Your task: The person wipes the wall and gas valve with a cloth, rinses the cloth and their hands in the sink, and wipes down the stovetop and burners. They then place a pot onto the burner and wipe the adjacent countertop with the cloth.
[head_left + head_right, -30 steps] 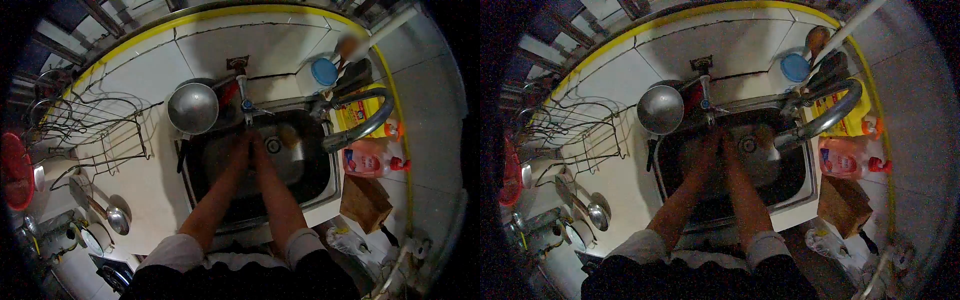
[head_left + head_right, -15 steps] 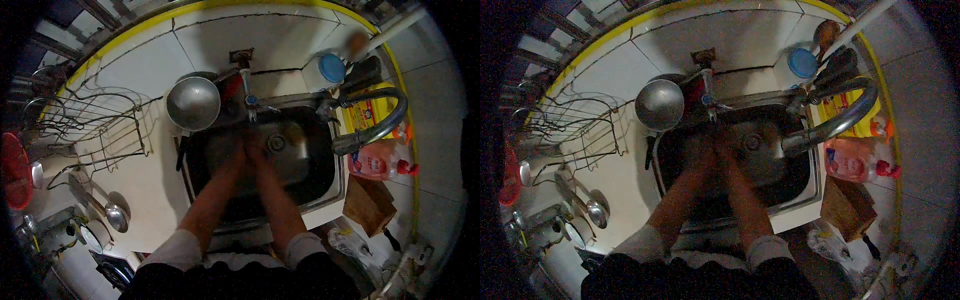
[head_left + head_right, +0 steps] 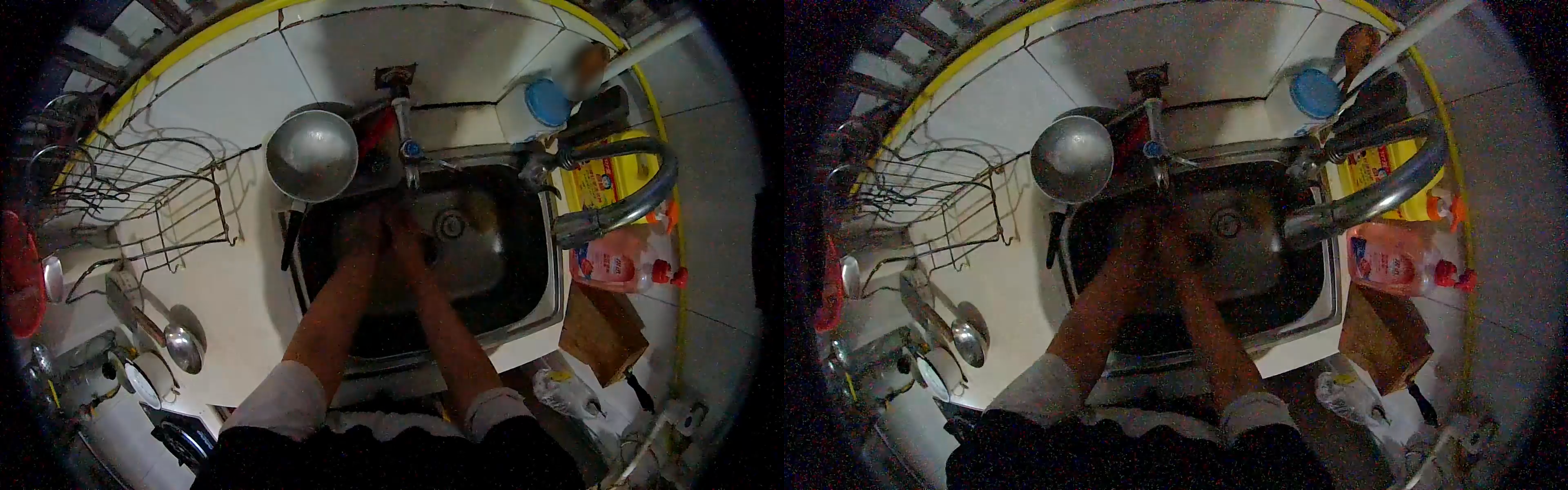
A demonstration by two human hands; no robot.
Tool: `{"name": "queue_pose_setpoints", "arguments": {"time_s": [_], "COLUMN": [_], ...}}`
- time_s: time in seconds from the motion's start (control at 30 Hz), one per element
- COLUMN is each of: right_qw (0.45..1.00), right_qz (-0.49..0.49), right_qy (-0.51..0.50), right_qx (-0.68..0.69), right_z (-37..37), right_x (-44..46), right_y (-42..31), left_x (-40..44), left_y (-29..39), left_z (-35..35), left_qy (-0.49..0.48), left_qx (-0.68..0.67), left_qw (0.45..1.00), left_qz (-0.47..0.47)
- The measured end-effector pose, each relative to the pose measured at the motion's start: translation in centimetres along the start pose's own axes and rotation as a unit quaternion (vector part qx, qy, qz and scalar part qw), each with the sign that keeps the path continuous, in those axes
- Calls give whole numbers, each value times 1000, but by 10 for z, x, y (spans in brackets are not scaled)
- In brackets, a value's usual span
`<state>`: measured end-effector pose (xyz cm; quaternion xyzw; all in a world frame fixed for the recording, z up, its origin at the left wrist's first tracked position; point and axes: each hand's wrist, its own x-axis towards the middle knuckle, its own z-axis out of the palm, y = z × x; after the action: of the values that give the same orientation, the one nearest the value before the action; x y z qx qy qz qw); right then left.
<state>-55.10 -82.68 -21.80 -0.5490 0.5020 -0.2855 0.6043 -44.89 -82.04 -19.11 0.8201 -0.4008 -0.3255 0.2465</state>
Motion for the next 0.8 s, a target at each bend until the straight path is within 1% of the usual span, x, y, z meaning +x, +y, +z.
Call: {"name": "queue_pose_setpoints", "arguments": {"time_s": [0.07, 0.13, 0.2, 0.27, 0.47, 0.53, 0.63, 0.73, 0.8], "right_qw": [994, 968, 940, 932, 944, 952, 965, 986, 995], "right_qz": [64, 151, 213, 228, 202, 186, 155, 105, 69], "right_qy": [-7, -25, -37, -36, 6, 21, 48, 73, 75], "right_qx": [89, 198, 265, 281, 262, 243, 204, 105, -10], "right_z": [-7, -26, -40, -42, -27, -23, -11, -14, -43], "right_x": [1, 10, 23, 24, 24, 25, 26, 22, 19], "right_y": [-5, -18, -24, -26, -24, -25, -25, -20, -15], "left_x": [-14, -40, -49, -48, -16, 5, 18, 30, 32], "left_y": [7, 23, 27, 24, 2, -1, -4, -11, -27], "left_z": [5, 21, 39, 53, 69, 72, 66, 56, 50], "left_qy": [19, 58, 74, 70, 58, 30, 17, 12, 31], "left_qx": [-16, -57, -112, -146, -147, -79, -52, -24, 21], "left_qw": [999, 995, 989, 986, 987, 996, 998, 1000, 999], "left_qz": [30, 64, 62, 39, 16, 10, 8, 13, 31]}}
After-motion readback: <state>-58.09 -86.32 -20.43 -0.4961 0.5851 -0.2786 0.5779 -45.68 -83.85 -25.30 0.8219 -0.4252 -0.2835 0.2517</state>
